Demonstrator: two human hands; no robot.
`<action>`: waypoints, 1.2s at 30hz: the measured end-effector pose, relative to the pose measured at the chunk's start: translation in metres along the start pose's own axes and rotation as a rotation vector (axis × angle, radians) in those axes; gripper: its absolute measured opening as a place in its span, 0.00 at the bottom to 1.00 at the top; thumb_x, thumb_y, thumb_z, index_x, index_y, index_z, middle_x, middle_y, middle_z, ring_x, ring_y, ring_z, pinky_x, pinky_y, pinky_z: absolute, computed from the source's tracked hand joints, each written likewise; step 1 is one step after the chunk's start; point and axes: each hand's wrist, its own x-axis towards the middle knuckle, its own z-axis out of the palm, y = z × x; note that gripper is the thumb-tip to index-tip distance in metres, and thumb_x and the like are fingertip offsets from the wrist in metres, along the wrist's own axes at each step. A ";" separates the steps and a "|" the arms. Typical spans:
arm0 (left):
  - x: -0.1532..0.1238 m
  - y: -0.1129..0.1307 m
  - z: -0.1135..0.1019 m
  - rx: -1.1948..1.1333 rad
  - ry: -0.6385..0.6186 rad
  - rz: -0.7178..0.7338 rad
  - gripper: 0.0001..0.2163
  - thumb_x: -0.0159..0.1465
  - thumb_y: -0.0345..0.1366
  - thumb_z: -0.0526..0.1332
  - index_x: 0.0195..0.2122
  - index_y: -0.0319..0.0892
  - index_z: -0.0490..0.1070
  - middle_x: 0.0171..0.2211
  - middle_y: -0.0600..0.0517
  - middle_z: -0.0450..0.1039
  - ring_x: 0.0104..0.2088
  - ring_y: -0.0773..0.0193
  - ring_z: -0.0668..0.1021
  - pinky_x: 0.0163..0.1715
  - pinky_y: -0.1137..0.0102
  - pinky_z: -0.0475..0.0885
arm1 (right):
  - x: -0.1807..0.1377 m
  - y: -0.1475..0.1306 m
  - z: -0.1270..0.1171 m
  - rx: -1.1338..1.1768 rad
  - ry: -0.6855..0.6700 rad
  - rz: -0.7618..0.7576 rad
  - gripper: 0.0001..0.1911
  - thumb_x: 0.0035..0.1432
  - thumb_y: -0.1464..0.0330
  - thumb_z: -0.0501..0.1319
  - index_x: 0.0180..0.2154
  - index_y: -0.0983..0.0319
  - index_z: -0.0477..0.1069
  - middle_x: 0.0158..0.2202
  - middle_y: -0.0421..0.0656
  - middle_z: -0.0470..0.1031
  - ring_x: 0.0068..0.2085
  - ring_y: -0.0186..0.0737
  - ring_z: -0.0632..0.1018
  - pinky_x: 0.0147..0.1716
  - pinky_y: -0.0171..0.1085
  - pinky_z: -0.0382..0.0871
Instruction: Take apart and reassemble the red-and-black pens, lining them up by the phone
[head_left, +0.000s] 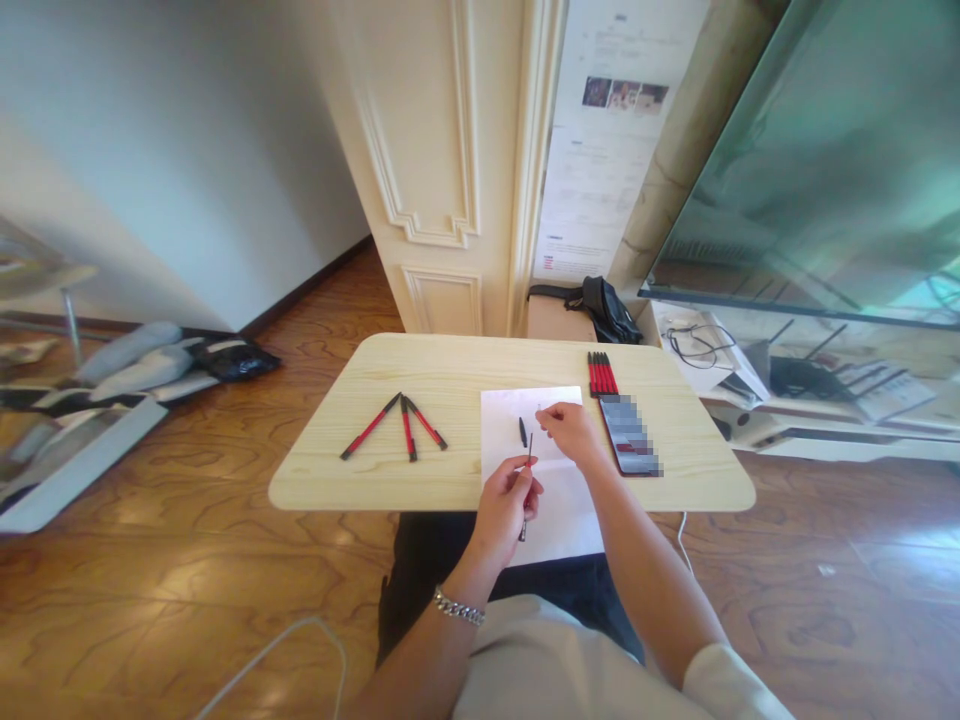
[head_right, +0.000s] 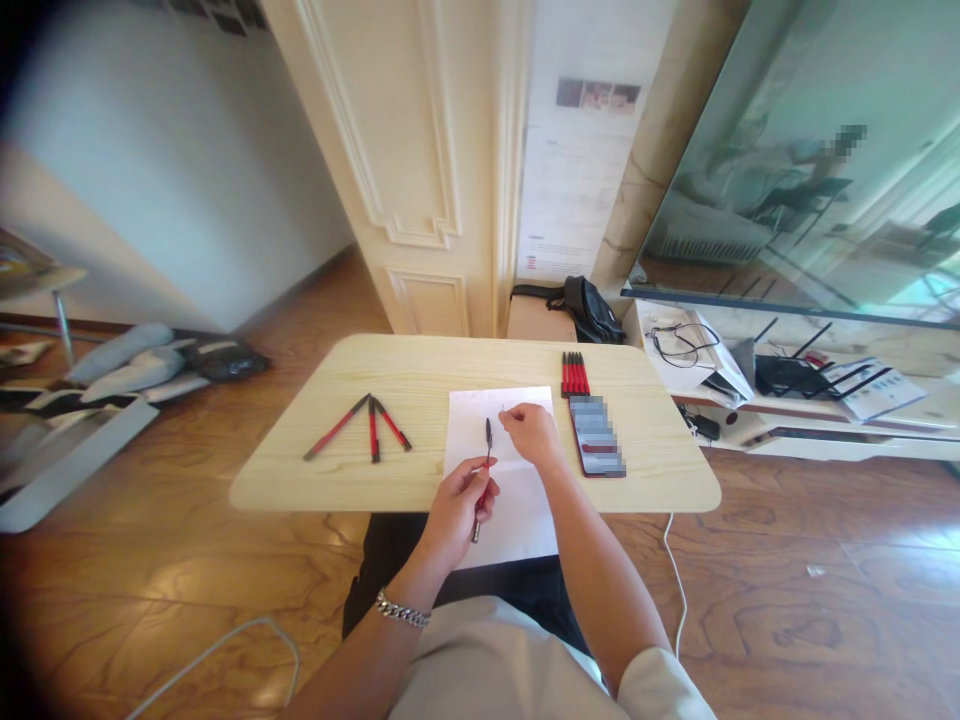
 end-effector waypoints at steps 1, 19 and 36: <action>0.000 0.000 -0.001 0.000 0.003 0.003 0.16 0.58 0.45 0.62 0.43 0.41 0.69 0.24 0.54 0.67 0.18 0.74 0.65 0.16 0.77 0.52 | 0.001 0.000 0.000 -0.116 0.002 0.001 0.16 0.54 0.58 0.58 0.27 0.63 0.75 0.26 0.45 0.76 0.29 0.37 0.74 0.28 0.33 0.60; 0.004 0.004 0.005 -0.006 -0.011 0.057 0.16 0.59 0.45 0.61 0.44 0.41 0.69 0.24 0.54 0.67 0.19 0.74 0.66 0.16 0.77 0.54 | -0.039 0.002 -0.002 0.194 -0.179 -0.146 0.17 0.55 0.56 0.57 0.31 0.62 0.75 0.27 0.41 0.75 0.31 0.36 0.73 0.29 0.33 0.62; 0.002 0.006 0.003 -0.069 -0.003 -0.001 0.17 0.57 0.42 0.63 0.45 0.39 0.70 0.25 0.52 0.70 0.20 0.70 0.70 0.19 0.75 0.61 | 0.003 0.008 0.004 -0.370 0.045 -0.028 0.12 0.52 0.62 0.60 0.27 0.61 0.78 0.25 0.46 0.77 0.31 0.41 0.75 0.29 0.35 0.58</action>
